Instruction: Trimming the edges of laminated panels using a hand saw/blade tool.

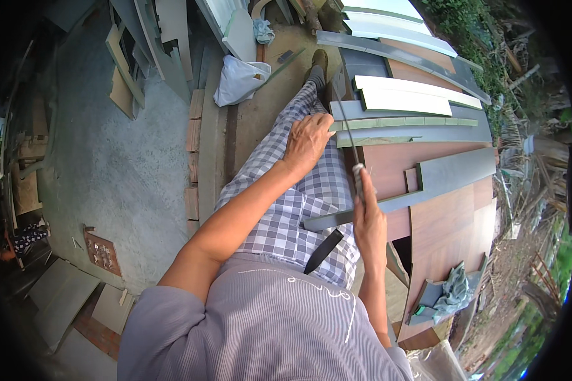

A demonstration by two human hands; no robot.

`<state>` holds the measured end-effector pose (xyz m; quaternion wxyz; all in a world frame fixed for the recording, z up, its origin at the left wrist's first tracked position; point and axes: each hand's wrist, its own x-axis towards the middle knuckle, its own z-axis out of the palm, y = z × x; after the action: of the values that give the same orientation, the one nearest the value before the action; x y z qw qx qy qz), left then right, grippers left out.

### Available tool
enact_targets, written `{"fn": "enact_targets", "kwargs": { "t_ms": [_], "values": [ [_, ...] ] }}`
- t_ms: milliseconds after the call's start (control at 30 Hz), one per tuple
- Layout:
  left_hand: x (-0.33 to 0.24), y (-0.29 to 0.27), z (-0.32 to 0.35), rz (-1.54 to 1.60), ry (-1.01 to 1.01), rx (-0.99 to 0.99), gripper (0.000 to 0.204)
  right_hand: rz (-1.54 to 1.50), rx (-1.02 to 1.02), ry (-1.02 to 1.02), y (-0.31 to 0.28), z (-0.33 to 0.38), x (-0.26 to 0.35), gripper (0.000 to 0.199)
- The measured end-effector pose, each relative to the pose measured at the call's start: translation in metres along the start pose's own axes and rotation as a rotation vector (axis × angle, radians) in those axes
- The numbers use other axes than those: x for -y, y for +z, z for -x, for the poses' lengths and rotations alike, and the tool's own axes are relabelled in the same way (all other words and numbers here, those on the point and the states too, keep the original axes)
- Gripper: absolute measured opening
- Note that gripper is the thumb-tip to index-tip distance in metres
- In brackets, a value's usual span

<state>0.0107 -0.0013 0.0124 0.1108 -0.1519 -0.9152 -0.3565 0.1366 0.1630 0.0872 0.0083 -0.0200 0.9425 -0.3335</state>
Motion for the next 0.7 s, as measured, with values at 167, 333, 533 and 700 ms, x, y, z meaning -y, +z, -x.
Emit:
{"fn": "enact_targets", "kwargs": {
  "t_ms": [167,333,533,700],
  "values": [
    [0.004,-0.002,-0.002,0.254,-0.147,0.074,0.034,-0.515,-0.184,0.276,-0.033,-0.02,0.055,0.056],
    [0.006,-0.001,-0.004,0.831,-0.655,0.258,0.064,-0.17,-0.089,0.186,-0.015,-0.013,0.018,0.054],
    [0.005,0.002,-0.009,0.933,-0.657,0.235,0.037,-0.137,-0.04,0.19,0.002,0.004,0.007,0.055],
    [0.012,0.013,-0.002,0.692,-0.43,0.138,0.032,-0.14,-0.049,0.196,0.003,0.002,0.004,0.055]
  ]
}}
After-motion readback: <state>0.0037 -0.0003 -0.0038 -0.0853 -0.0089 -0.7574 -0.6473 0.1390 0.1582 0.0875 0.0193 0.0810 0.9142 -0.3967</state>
